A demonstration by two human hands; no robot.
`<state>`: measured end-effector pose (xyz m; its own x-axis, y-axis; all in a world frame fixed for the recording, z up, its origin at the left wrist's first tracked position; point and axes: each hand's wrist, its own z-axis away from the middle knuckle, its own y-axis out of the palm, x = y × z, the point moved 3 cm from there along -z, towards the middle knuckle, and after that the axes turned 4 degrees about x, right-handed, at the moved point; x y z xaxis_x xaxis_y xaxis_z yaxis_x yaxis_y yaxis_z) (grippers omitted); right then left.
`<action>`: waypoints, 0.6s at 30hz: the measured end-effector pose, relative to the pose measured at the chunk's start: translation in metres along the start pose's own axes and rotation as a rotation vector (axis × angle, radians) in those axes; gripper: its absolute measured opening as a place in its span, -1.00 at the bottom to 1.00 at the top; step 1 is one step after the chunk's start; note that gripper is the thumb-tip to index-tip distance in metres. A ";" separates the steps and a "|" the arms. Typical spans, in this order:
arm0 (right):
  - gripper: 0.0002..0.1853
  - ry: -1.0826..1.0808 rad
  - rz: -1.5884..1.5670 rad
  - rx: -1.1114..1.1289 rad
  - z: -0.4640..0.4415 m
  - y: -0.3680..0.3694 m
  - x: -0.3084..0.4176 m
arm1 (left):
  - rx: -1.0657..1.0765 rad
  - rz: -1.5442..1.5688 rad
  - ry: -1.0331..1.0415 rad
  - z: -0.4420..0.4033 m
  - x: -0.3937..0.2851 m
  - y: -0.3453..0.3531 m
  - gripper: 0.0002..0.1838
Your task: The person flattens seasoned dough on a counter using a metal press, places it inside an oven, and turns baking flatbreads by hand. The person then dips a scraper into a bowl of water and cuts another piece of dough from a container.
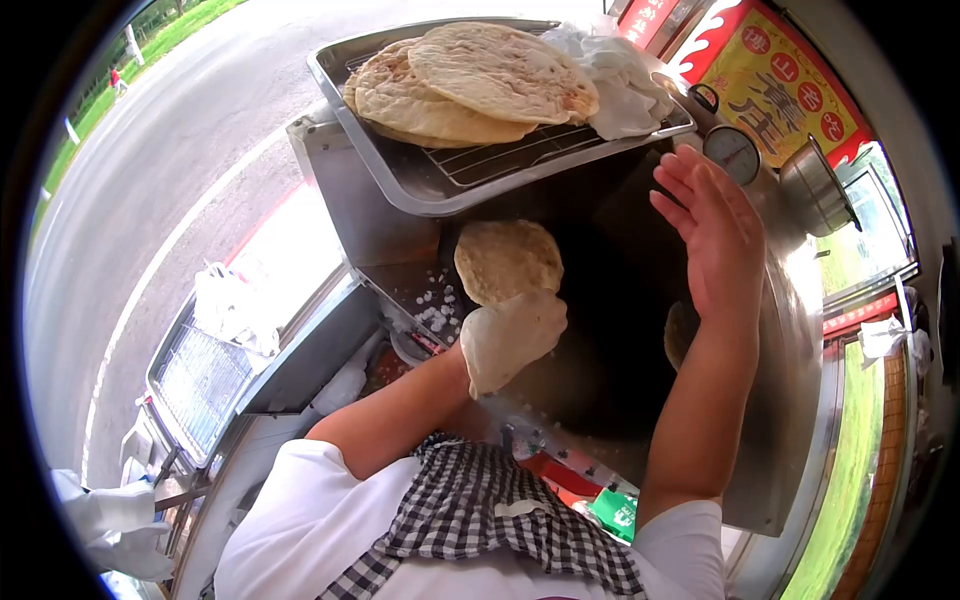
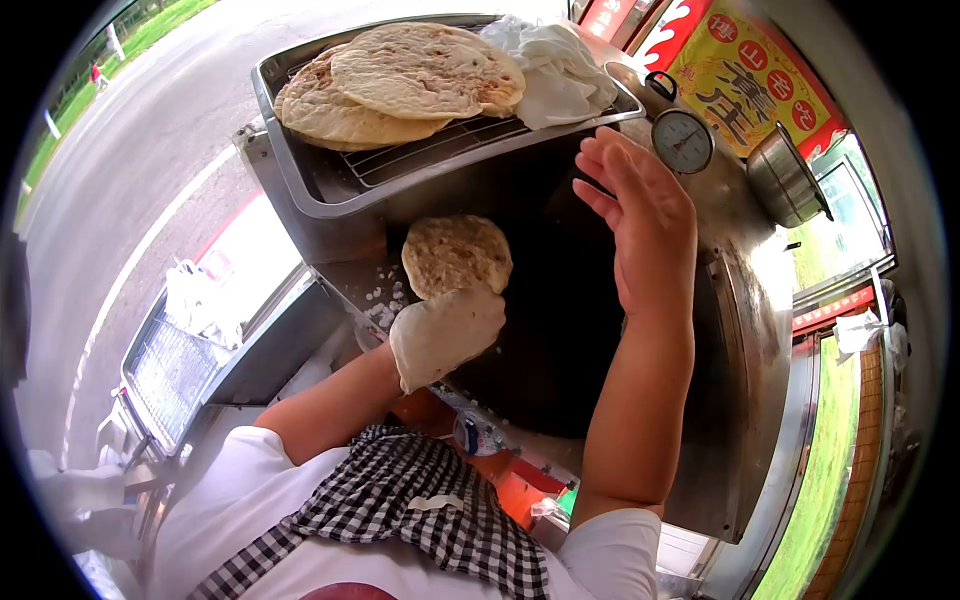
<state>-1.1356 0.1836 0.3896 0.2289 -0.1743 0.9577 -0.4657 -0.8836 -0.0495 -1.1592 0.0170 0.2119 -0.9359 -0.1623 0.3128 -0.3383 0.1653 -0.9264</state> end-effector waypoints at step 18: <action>-0.73 0.275 -0.104 -0.951 0.336 -0.206 -0.064 | -0.103 1.584 -0.249 -0.174 -0.067 0.058 -0.81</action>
<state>-0.7674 0.2302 0.2435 0.1573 0.0972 0.9828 -0.9735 -0.1520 0.1708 -1.1334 0.2067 0.1735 -0.2980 0.0827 -0.9510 0.8944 0.3723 -0.2479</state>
